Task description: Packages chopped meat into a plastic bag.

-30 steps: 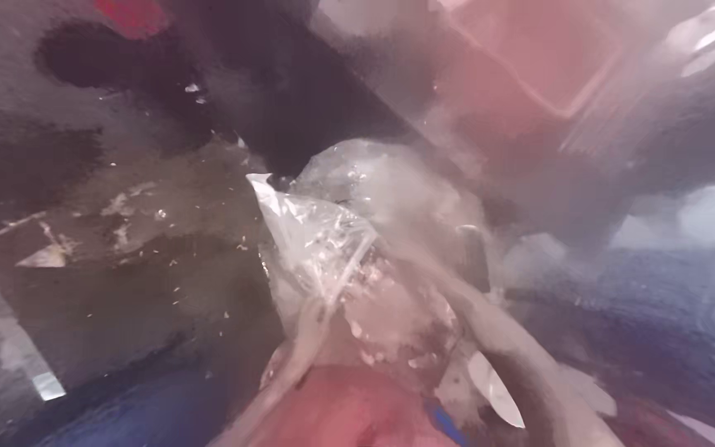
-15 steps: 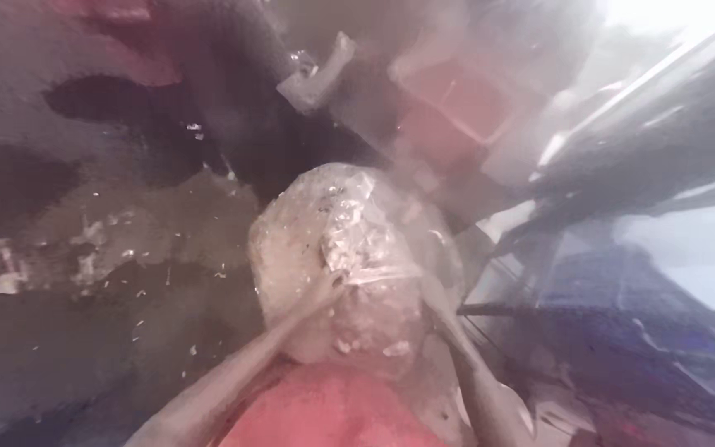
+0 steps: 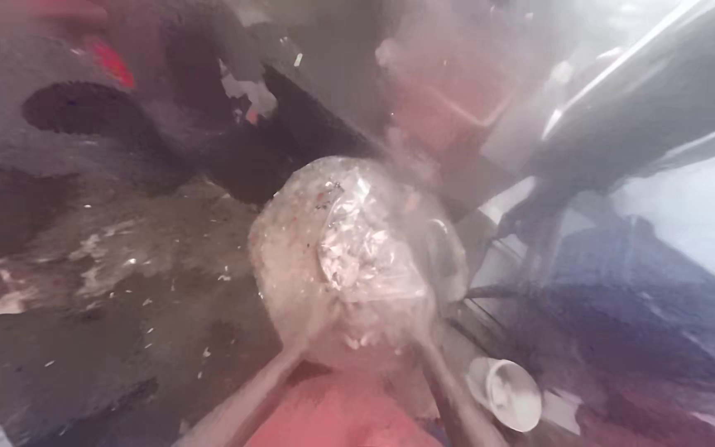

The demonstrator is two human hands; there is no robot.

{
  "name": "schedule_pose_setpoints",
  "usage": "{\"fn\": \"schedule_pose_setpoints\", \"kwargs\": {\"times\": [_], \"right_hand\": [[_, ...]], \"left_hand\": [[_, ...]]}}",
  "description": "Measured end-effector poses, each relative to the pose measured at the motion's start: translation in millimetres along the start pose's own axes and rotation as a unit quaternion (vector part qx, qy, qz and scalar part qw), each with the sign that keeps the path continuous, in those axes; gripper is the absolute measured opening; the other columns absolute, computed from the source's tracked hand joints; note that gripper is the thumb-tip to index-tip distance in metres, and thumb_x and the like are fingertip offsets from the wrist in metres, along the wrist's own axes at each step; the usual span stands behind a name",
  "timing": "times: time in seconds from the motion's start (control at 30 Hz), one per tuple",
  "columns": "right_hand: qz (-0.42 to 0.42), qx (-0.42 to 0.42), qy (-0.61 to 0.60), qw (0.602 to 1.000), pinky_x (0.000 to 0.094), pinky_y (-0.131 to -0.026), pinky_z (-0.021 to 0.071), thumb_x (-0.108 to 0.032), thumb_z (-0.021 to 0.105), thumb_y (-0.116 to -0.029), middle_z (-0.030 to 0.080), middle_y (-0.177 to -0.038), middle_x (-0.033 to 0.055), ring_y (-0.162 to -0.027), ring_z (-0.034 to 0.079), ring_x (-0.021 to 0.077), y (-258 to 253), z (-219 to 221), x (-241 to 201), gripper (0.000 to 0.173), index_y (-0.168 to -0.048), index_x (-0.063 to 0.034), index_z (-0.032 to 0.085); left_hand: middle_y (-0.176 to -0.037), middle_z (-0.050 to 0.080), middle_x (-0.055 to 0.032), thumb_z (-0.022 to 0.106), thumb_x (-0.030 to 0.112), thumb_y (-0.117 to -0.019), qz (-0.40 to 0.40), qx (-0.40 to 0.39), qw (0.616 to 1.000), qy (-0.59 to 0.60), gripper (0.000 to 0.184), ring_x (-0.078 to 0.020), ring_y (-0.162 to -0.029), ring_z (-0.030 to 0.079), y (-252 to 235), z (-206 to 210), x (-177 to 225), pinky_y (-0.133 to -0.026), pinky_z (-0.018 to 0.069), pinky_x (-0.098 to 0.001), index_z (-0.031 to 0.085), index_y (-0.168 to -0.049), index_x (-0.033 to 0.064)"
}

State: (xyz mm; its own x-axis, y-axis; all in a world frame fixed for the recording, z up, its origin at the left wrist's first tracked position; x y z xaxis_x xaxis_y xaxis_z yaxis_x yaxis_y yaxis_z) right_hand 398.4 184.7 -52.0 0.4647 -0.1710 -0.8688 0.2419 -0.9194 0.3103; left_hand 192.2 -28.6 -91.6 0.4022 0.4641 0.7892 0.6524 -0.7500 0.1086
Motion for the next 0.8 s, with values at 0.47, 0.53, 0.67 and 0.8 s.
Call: {"fn": "schedule_pose_setpoints", "kwargs": {"times": [0.47,0.53,0.67,0.8], "right_hand": [[-0.215,-0.344,0.341,0.848,0.0445,-0.114,0.0430,-0.020,0.043,-0.1089,0.062,-0.139,0.0155,-0.131,0.058,0.0260,-26.9,106.3,-88.9,0.039,-0.142,-0.0091,0.059],[-0.223,-0.328,0.408,0.822,0.0485,-0.113,0.0440,-0.027,0.041,-0.1094,0.063,-0.139,0.0144,-0.131,0.059,0.0279,-33.8,105.2,-77.6,0.041,-0.143,-0.0126,0.059],[-0.269,-0.280,0.462,0.797,0.0559,-0.109,0.0456,-0.031,0.049,-0.1058,0.064,-0.137,0.0135,-0.128,0.059,0.0324,-52.3,98.0,-91.4,0.037,-0.135,-0.0155,0.066],[-0.227,-0.287,0.506,0.781,0.0616,-0.107,0.0461,-0.033,0.046,-0.1068,0.062,-0.141,0.0120,-0.128,0.059,0.0354,-67.1,80.3,-83.1,0.038,-0.140,-0.0216,0.063]], "left_hand": [[-0.117,0.069,-0.0153,0.046,0.023,-0.1068,-0.080,-0.045,0.993,-0.080,0.033,-0.0289,-0.112,0.066,51.3,-61.6,-40.0,-0.104,0.0492,-0.0505,0.064,-0.128,0.0050],[-0.115,0.072,-0.0095,0.046,0.029,-0.1071,-0.051,-0.070,0.989,-0.120,0.034,-0.0250,-0.113,0.066,54.2,-63.9,-39.6,-0.107,0.0460,-0.0497,0.067,-0.125,0.0102],[-0.117,0.071,-0.0121,0.051,0.024,-0.1030,-0.055,-0.156,0.977,-0.134,0.032,-0.0279,-0.112,0.067,50.3,-45.0,-18.8,-0.102,0.0503,-0.0510,0.069,-0.125,0.0100],[-0.114,0.070,-0.0145,0.055,0.026,-0.1003,-0.046,-0.184,0.975,-0.114,0.033,-0.0310,-0.108,0.068,48.2,-19.3,1.1,-0.096,0.0530,-0.0546,0.066,-0.125,0.0079]]}}
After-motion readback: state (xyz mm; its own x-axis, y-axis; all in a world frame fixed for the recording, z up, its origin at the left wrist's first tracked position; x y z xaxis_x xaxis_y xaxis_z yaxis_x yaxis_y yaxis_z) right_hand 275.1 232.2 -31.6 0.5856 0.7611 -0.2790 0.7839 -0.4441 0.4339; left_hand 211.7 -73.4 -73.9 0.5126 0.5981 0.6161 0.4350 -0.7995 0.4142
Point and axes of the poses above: each hand's wrist, its own y-axis away from the middle knuckle, its own z-axis out of the palm, x = y × z, the point moved 8 cm from there along -y, towards the middle knuckle
